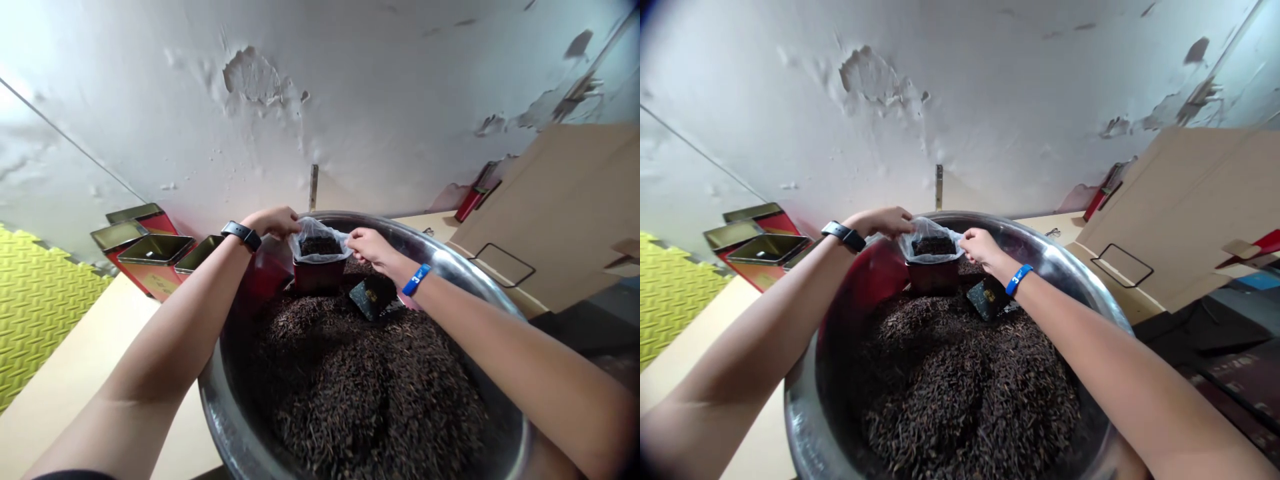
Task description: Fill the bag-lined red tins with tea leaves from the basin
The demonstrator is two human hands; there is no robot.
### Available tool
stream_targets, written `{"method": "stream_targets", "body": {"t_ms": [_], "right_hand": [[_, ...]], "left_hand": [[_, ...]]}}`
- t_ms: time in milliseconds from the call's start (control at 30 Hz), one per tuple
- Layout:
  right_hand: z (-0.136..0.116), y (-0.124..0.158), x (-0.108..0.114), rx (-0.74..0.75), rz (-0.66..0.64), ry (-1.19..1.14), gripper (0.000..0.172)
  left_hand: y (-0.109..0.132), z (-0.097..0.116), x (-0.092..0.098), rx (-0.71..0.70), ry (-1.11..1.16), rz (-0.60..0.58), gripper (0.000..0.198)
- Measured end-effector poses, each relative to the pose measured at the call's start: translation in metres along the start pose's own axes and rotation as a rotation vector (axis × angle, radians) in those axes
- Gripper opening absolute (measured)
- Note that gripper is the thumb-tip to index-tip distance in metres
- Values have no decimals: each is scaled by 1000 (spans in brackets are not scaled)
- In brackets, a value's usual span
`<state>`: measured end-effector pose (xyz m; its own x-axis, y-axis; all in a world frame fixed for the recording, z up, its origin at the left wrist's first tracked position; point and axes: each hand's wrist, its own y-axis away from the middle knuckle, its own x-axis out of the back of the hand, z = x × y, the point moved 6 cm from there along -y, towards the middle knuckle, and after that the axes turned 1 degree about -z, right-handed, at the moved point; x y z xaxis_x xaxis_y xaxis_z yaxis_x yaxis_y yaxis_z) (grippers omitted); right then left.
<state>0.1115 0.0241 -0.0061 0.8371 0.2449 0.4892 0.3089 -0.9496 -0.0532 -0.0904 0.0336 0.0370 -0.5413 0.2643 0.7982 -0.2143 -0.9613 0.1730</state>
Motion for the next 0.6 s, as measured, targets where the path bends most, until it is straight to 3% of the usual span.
{"method": "stream_targets", "body": {"t_ms": [133,200,367,500,600], "right_hand": [[-20,6,22,92,251,-122,17],[-23,9,26,73,260,-173,21],[-22,13,19,-3,5,-152,28],[-29,12,28,88,81,-197,33],[-32,11,27,119,64,-199,37]], "left_hand": [[0,5,18,28,78,326,15],[1,6,21,10,159,395,14],[1,5,21,-53,299,394,12],[0,1,23,-59,391,401,8],[-1,3,23,-119,419,409,7]]}}
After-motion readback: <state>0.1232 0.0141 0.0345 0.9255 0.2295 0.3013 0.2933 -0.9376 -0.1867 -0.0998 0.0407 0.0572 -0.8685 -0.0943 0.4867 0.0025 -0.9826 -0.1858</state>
